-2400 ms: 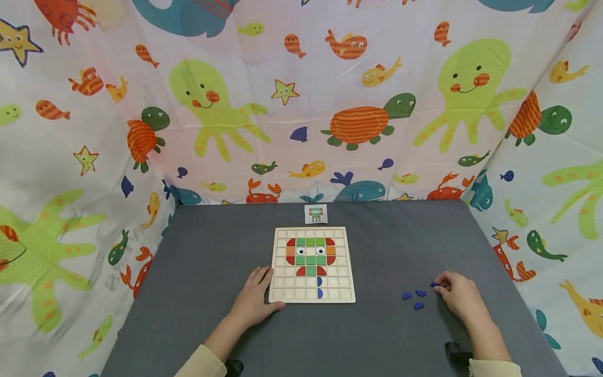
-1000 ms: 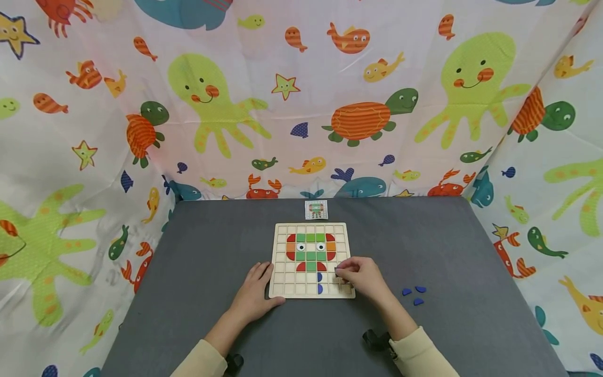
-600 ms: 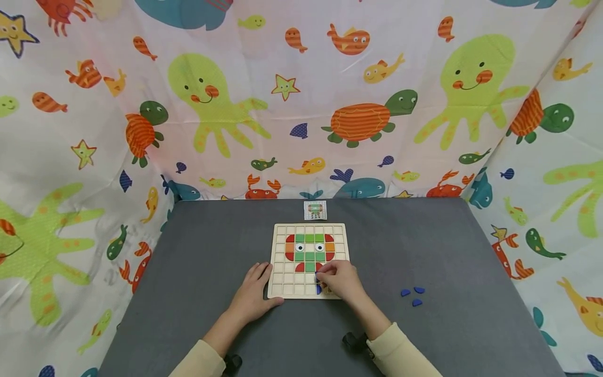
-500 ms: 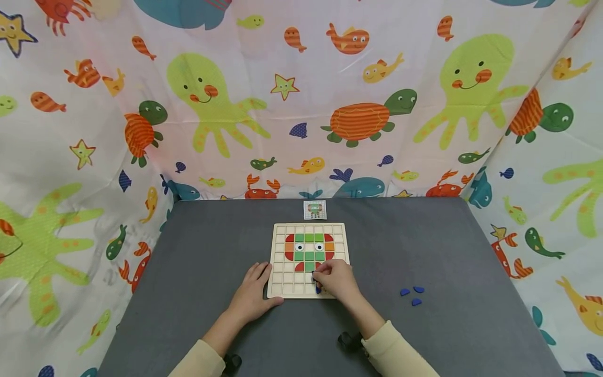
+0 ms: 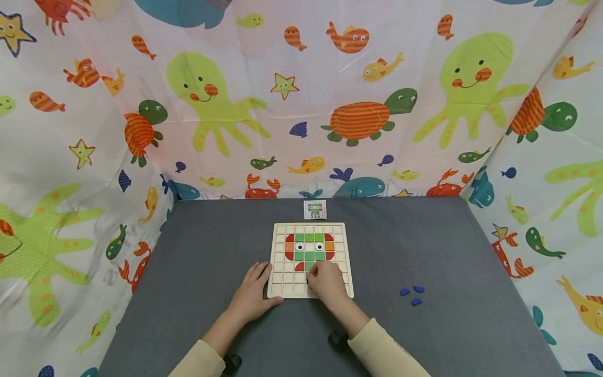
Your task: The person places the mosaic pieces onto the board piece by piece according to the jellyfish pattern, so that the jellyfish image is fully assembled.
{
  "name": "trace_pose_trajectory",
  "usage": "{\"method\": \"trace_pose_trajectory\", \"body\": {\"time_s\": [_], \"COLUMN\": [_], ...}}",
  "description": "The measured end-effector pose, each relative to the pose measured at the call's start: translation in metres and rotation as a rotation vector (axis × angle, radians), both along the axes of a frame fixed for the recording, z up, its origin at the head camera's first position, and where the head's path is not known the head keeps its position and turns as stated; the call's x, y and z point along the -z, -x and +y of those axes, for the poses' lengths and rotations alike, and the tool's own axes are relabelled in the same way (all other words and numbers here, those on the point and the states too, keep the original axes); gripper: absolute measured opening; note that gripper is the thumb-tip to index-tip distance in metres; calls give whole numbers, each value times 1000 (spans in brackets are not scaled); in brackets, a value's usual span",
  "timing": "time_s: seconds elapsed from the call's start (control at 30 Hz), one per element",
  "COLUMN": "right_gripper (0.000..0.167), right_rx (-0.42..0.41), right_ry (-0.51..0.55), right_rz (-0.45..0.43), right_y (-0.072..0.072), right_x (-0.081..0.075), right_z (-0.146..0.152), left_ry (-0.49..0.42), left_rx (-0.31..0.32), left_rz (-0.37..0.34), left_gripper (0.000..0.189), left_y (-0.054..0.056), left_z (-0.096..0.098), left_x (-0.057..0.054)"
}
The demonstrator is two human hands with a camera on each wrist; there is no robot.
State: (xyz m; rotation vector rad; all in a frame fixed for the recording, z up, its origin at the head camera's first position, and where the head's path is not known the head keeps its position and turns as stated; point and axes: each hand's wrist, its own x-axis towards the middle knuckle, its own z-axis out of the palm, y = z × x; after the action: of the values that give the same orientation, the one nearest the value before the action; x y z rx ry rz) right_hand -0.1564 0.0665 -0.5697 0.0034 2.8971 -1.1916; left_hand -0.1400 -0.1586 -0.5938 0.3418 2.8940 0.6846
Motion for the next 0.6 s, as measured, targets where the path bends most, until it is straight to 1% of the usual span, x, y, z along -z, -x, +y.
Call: {"method": "trace_pose_trajectory", "body": {"time_s": [0.17,0.3,0.43,0.6], "right_gripper": [21,24,29,29], "right_rx": [-12,-6,8,20], "right_ry": [-71,-113,-127,-116], "right_rz": [44,31,13,10], "right_y": [0,1,2,5], "right_x": [3,6,9,9], "right_z": [-4,-5,-6,-9], "left_ry": [-2,0,-3,-3], "left_rx": [5,9,10,11], "left_rz": [10,14,13,18], "left_gripper": [98,98,97,97], "left_y": [0,0,0,0], "left_z": [0,0,0,0], "left_x": [0,0,0,0]}}
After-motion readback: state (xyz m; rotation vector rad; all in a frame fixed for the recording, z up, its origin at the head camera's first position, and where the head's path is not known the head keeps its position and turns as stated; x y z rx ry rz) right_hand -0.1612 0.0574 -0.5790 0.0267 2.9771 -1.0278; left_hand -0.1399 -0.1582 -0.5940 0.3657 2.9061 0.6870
